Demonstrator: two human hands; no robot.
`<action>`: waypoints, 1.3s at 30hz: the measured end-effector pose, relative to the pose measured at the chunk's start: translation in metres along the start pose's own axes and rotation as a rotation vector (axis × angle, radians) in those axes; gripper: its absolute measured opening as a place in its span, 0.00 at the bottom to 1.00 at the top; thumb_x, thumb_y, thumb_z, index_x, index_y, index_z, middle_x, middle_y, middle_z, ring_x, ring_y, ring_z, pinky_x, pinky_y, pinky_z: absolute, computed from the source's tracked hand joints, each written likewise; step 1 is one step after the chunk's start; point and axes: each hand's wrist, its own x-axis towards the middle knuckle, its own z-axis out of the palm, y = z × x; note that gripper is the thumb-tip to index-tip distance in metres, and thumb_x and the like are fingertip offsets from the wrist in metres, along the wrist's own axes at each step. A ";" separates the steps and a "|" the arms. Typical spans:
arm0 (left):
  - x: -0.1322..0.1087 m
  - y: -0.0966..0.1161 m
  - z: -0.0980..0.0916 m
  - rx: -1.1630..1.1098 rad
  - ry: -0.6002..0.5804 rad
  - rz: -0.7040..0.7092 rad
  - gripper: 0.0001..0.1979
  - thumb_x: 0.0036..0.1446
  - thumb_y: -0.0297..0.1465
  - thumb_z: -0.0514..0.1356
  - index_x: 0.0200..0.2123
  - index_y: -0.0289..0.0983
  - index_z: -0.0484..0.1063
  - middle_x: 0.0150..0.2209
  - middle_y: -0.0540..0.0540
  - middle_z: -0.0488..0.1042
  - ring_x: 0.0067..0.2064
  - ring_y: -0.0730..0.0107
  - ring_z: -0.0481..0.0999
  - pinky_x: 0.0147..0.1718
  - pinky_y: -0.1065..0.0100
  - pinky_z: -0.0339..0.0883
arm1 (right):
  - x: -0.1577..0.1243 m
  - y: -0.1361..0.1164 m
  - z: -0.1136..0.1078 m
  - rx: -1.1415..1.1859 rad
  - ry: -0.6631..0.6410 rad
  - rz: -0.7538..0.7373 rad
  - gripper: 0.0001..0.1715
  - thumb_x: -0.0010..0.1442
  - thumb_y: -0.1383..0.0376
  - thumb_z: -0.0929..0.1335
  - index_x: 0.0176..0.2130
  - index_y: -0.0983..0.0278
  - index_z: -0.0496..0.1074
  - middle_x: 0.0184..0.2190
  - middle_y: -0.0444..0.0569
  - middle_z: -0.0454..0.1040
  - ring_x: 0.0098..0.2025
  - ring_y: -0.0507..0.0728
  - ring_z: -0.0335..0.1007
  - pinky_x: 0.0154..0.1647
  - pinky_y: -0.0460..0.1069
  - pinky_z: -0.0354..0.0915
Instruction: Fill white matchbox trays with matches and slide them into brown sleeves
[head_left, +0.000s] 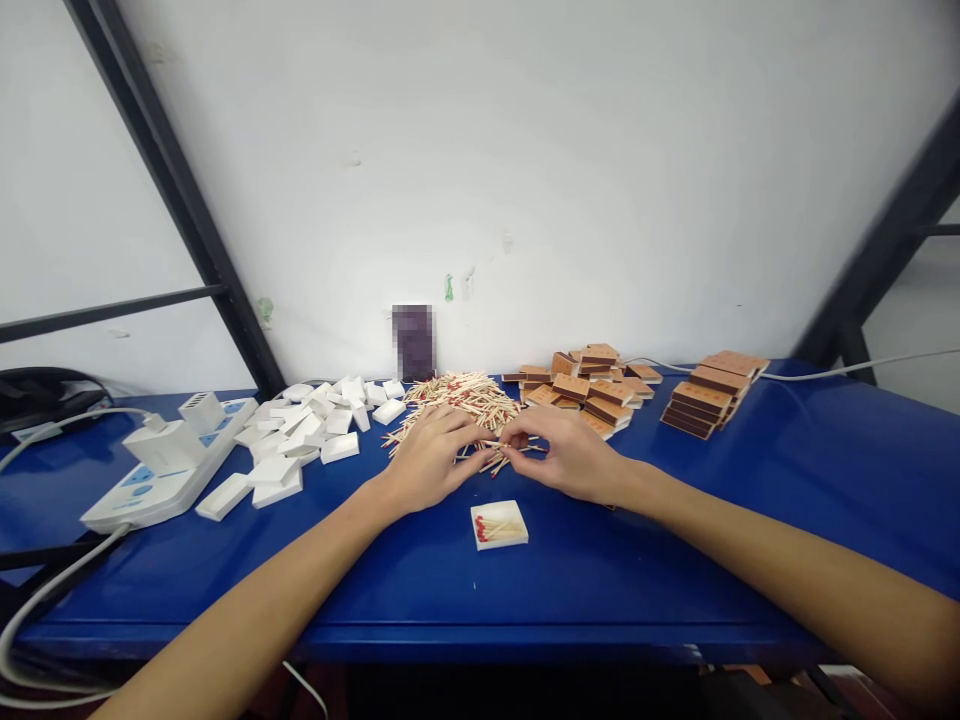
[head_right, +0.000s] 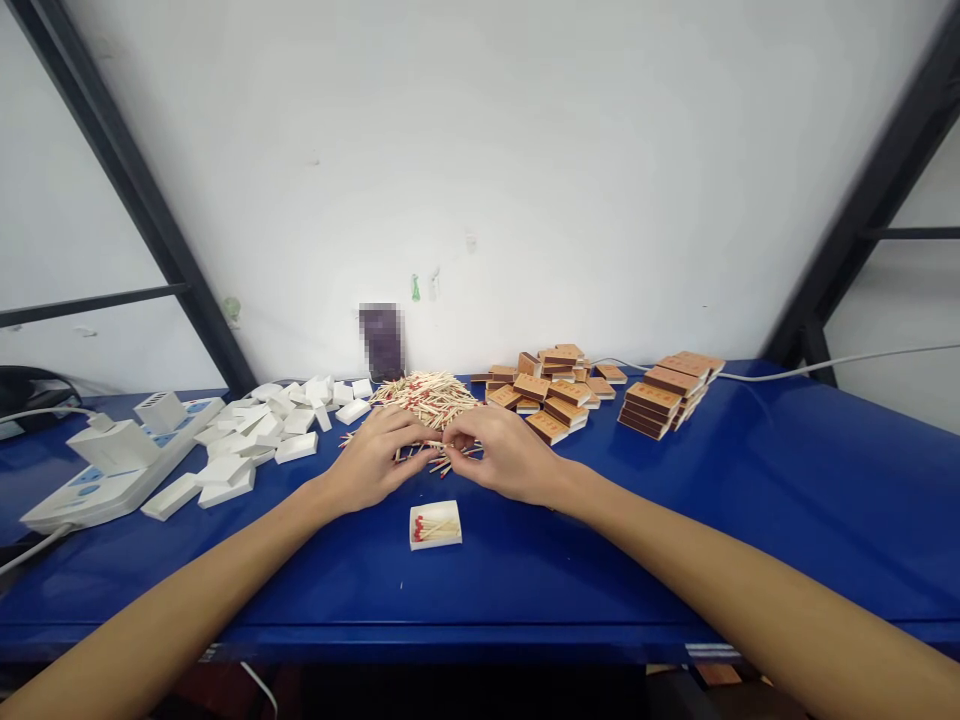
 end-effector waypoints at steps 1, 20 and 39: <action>0.000 0.000 -0.001 -0.004 0.017 0.009 0.14 0.69 0.38 0.52 0.43 0.39 0.75 0.38 0.46 0.75 0.42 0.64 0.70 0.46 0.61 0.60 | 0.000 -0.002 0.001 0.021 0.004 0.008 0.07 0.61 0.66 0.65 0.34 0.63 0.73 0.29 0.47 0.76 0.32 0.54 0.71 0.36 0.49 0.64; 0.000 0.004 -0.007 -0.239 0.064 0.099 0.10 0.62 0.27 0.57 0.41 0.37 0.78 0.35 0.47 0.80 0.35 0.69 0.77 0.36 0.66 0.67 | -0.002 0.000 0.002 0.025 0.004 -0.054 0.06 0.61 0.70 0.67 0.34 0.64 0.75 0.29 0.47 0.78 0.32 0.54 0.72 0.35 0.49 0.65; -0.002 0.005 -0.004 -0.269 -0.241 0.029 0.07 0.57 0.27 0.62 0.38 0.37 0.78 0.33 0.49 0.78 0.33 0.71 0.75 0.35 0.69 0.66 | -0.001 -0.005 -0.009 0.023 -0.229 0.080 0.11 0.52 0.74 0.66 0.34 0.63 0.76 0.27 0.42 0.77 0.26 0.49 0.68 0.28 0.44 0.59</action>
